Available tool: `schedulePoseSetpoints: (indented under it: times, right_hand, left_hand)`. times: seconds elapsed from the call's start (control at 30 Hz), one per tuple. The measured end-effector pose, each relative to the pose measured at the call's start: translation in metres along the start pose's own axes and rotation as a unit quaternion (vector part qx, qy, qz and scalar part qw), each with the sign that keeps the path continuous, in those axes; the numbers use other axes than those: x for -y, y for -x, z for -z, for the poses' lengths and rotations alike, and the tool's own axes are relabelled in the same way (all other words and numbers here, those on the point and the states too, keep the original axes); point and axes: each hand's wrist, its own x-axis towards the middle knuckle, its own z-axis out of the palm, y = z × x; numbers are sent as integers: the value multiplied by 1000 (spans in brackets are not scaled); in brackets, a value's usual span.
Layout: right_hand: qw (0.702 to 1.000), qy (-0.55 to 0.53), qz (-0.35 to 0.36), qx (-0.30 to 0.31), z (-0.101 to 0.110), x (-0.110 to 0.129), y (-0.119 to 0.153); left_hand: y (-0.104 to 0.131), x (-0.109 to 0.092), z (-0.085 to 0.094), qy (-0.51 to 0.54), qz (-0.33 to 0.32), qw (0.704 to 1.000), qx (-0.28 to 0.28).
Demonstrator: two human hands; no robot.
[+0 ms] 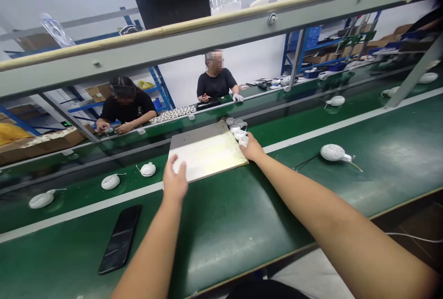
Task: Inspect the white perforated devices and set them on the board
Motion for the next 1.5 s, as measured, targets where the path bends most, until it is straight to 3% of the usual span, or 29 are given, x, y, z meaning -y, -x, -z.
schedulePoseSetpoints:
  times: [0.07,0.17,0.3,0.37,0.43,0.53,0.67,0.77,0.83,0.9,0.97,1.1,1.17,1.23,1.27,1.33,1.4,1.47,1.5]
  right_hand:
    - [1000,-1,-25,10,0,-2,-10]
    - [999,-4,-41,0,3,-1,-13]
    - [998,-58,-20,-34,9,12,14]
    - [977,-209,28,-2,10,26,43]
    - [910,-402,46,89,9,43,77]
    - [803,-558,9,208,7,65,123]
    - [675,-656,-78,327,2,72,150]
    - [604,-670,-159,400,-2,68,150]
    - [599,-646,-181,437,-4,65,148]
    - [620,-618,-172,452,-6,64,147]
    - [674,-598,-126,414,-8,63,146]
    - [805,-492,41,330,-14,59,148]
    - [834,-438,68,328,-18,59,150]
    - [829,-439,28,347,-21,62,153]
    - [812,-457,-6,363,-22,64,155]
    - [759,-512,-68,396,-23,67,158]
    - [711,-555,-95,421,-22,68,162]
    - [695,-557,-89,446,-21,68,163]
    - [702,-543,-81,454,-21,68,163]
  left_hand:
    - [37,-15,-22,92,-21,993,75]
    - [71,-20,-39,114,-37,982,148]
    - [72,-6,-42,146,12,973,180]
    - [68,-2,-42,189,39,966,172]
    - [66,-4,-41,213,28,963,165]
    - [69,-14,-37,217,-34,958,184]
    - [73,-25,-27,227,-101,930,271]
    - [72,-27,-24,242,-83,905,340]
    - [70,-26,-25,251,-39,908,332]
    - [68,-23,-26,258,-11,920,294]
    - [66,-19,-29,250,-6,936,249]
    - [68,-13,-36,206,23,961,185]
    - [70,-12,-42,215,60,962,157]
    - [73,-14,-47,264,81,952,131]
    - [74,-15,-49,296,78,944,121]
    - [75,-20,-48,326,33,937,121]
    - [75,-25,-44,289,-36,948,126]
    - [75,-28,-38,238,-76,961,118]
    - [75,-30,-35,228,-81,964,110]
